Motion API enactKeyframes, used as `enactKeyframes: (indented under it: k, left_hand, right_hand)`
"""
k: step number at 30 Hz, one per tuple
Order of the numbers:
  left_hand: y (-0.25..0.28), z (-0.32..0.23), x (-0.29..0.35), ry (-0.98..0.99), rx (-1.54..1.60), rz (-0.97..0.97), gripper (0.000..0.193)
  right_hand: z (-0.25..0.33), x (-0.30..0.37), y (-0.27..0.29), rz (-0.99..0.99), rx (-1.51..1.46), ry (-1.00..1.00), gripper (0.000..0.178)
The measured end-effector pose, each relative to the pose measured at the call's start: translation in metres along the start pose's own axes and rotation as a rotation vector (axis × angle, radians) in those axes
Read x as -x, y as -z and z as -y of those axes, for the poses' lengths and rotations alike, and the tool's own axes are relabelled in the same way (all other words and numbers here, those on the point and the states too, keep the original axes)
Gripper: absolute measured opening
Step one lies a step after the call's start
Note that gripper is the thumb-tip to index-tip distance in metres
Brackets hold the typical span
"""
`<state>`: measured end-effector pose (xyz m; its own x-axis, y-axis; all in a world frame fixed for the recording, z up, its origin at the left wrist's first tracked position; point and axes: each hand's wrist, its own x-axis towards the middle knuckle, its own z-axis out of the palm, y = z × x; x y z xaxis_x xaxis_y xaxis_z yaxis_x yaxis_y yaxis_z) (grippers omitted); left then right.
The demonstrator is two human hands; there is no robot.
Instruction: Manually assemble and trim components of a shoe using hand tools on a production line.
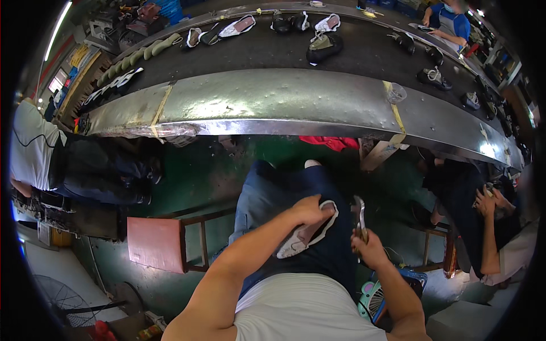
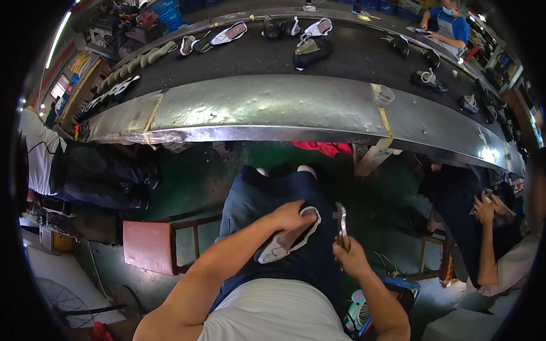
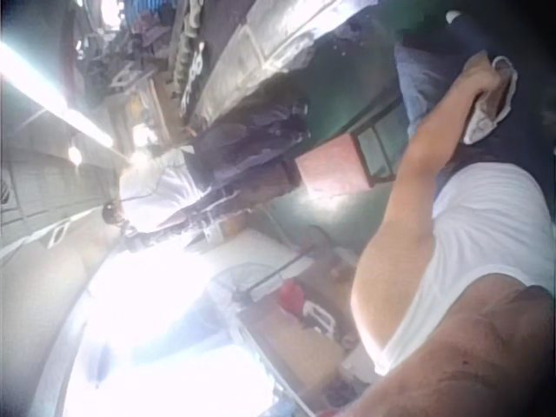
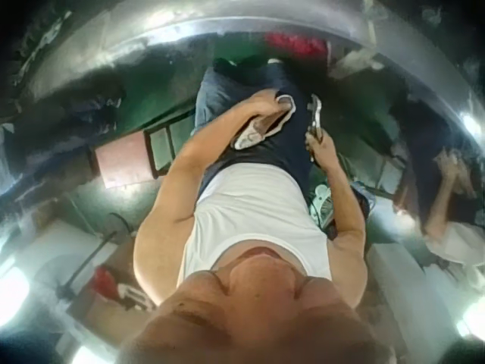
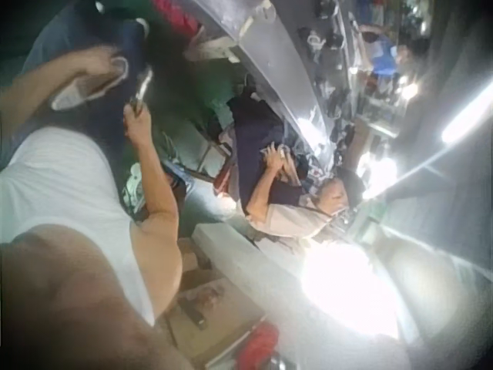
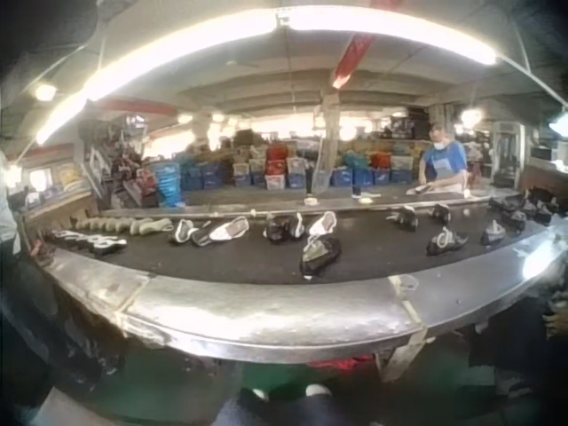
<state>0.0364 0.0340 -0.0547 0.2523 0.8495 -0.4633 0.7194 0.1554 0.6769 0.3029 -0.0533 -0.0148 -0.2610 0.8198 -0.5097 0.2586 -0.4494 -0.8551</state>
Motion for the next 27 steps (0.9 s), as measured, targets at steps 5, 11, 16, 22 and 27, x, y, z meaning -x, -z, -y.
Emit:
enactKeyframes:
  k: [5, 11, 16, 22, 27]
  left_hand:
    - [0.004, 0.015, 0.024, -0.217, 0.593, -0.106, 0.085]
    - [0.022, 0.022, 0.074, -0.389, 0.992, -0.141, 0.074]
    - [0.022, 0.03, 0.084, -0.354, 0.933, -0.105, 0.057]
    - [0.02, 0.05, 0.085, -0.398, 0.86, -0.168, 0.052]
    - [0.029, 0.049, 0.089, -0.421, 0.451, -0.343, 0.055]
  right_hand:
    - [-0.01, 0.036, -0.015, -0.072, 0.223, 0.188, 0.029]
    - [0.03, 0.045, -0.039, 0.063, 0.365, 0.201, 0.028]
    - [0.05, 0.031, -0.06, 0.244, 0.337, 0.262, 0.036]
    - [0.056, 0.01, -0.076, 0.389, -0.128, 0.023, 0.029]
    - [0.044, 0.002, -0.079, 0.429, -0.112, 0.123, 0.023]
